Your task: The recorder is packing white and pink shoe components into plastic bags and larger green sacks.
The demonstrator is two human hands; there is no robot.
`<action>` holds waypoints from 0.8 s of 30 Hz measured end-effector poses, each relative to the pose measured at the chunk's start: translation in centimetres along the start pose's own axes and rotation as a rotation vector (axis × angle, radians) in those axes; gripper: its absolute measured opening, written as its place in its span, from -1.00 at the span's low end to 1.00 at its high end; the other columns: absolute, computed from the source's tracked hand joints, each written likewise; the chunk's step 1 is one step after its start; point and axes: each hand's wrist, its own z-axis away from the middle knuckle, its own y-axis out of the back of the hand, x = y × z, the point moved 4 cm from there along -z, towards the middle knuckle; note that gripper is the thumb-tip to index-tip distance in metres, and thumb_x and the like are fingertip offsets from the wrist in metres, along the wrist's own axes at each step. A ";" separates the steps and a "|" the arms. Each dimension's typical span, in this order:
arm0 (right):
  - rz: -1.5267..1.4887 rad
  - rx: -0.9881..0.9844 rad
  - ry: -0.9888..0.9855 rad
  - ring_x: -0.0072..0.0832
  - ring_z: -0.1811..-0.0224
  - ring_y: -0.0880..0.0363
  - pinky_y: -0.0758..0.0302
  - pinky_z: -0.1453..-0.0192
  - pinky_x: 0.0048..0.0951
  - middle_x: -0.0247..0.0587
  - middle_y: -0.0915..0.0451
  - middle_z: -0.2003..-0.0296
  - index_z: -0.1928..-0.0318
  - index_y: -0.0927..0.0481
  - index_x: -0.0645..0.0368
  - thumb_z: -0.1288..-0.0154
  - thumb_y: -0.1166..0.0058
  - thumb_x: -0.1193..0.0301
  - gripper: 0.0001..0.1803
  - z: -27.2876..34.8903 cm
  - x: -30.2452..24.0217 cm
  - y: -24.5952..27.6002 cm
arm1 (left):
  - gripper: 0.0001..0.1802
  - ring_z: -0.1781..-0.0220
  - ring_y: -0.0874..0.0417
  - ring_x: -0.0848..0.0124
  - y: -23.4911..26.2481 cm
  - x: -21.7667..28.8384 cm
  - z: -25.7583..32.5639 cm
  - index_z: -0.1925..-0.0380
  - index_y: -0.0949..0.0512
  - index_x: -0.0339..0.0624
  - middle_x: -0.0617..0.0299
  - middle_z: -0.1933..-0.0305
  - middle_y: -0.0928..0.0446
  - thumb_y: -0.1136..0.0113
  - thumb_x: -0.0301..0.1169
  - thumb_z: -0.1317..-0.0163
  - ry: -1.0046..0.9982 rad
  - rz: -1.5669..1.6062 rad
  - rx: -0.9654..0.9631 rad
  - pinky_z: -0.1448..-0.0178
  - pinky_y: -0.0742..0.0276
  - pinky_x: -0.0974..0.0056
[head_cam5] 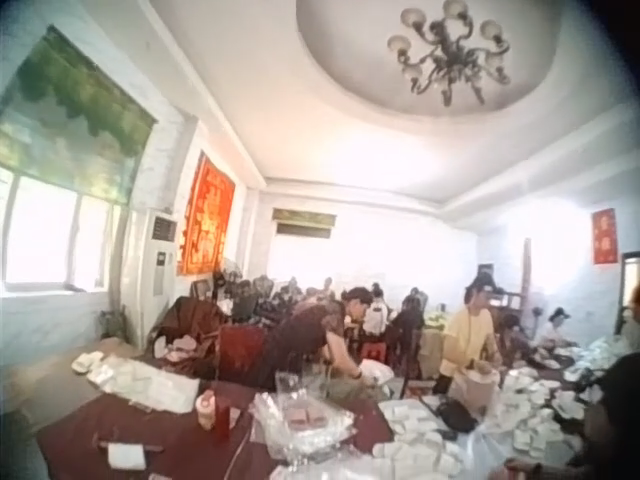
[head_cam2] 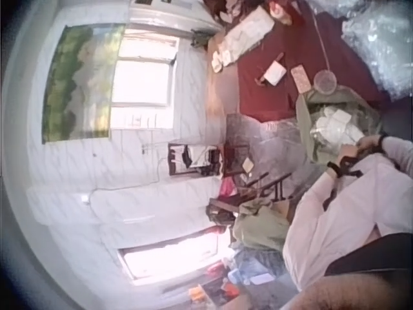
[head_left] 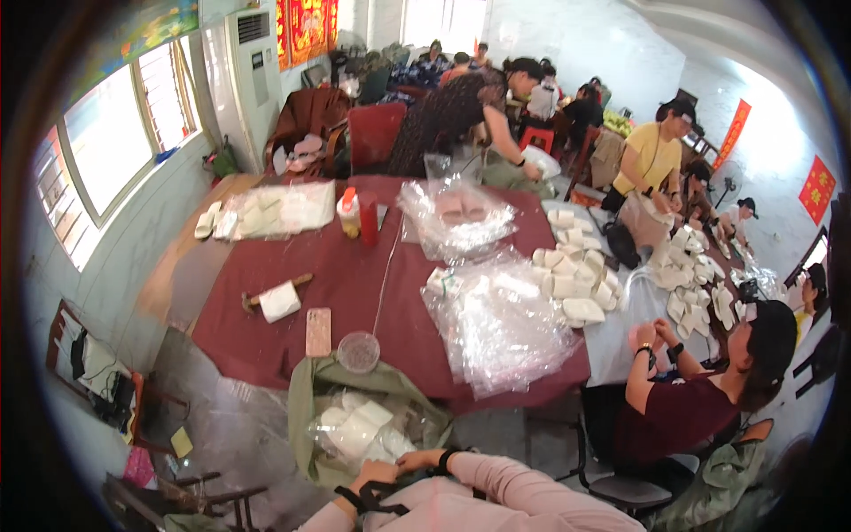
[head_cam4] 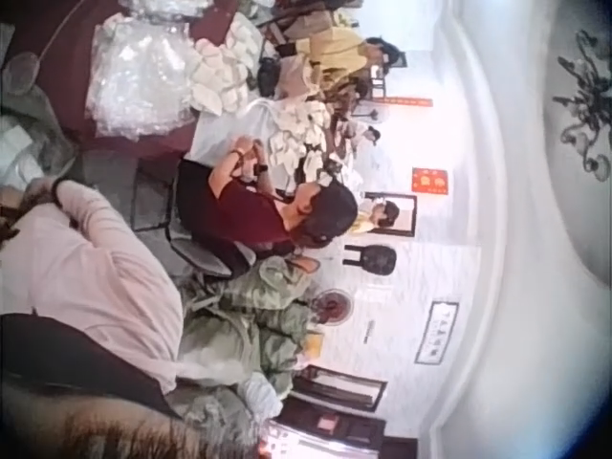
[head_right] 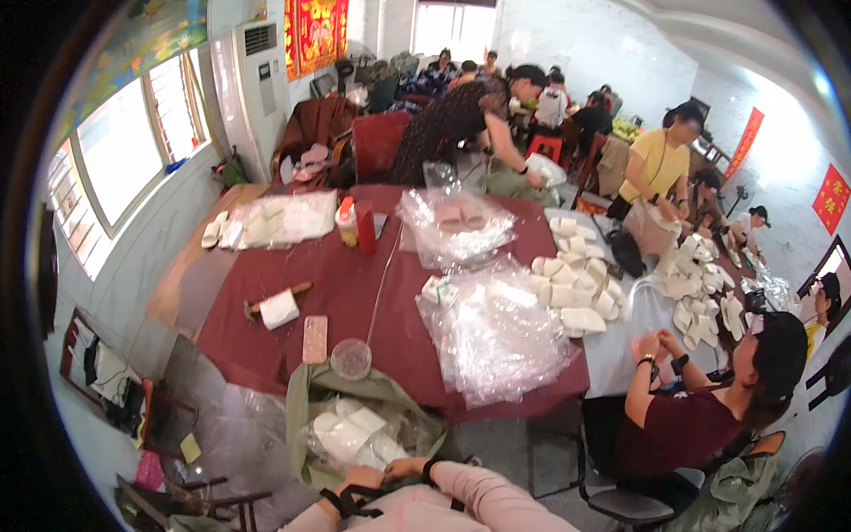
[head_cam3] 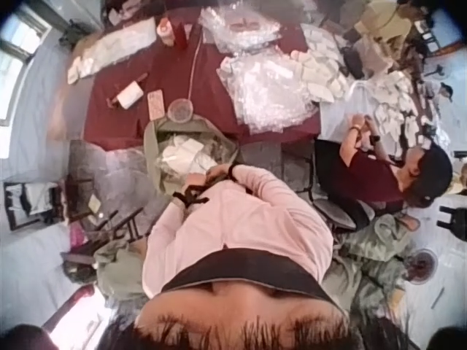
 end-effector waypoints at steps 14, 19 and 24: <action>0.243 0.135 -0.041 -0.13 0.11 -0.53 -0.39 -0.01 -0.25 0.07 -0.56 0.15 0.15 -0.54 0.32 -0.29 0.32 0.21 -0.55 1.5 3.6 -0.7 | -0.74 -0.19 -0.25 0.03 0.2 -0.8 -0.1 0.37 -0.60 -0.02 -0.02 -0.11 -0.36 -0.19 -0.26 0.12 0.047 -0.084 0.499 -0.18 -0.11 -0.19; 0.040 0.324 -0.068 -0.15 -0.06 -0.44 -0.32 -0.13 -0.34 0.02 -0.47 -0.03 0.06 -0.51 0.29 -0.31 0.21 0.05 -0.47 4.6 3.5 0.4 | -0.80 -0.24 -0.20 0.00 -1.6 -2.4 -2.2 0.40 -0.61 -0.04 -0.02 -0.20 -0.29 -0.14 -0.30 0.08 0.108 -0.093 0.502 -0.24 -0.06 -0.22; 0.200 0.605 0.102 -0.19 -0.15 -0.36 -0.22 -0.22 -0.27 -0.06 -0.39 -0.11 0.08 -0.52 0.11 -0.16 -0.05 0.05 -0.55 7.5 2.5 0.8 | -0.78 -0.29 -0.15 -0.01 -0.9 -6.2 -2.6 0.37 -0.63 -0.03 0.01 -0.26 -0.22 -0.08 -0.35 0.05 0.203 -0.100 0.477 -0.27 -0.05 -0.22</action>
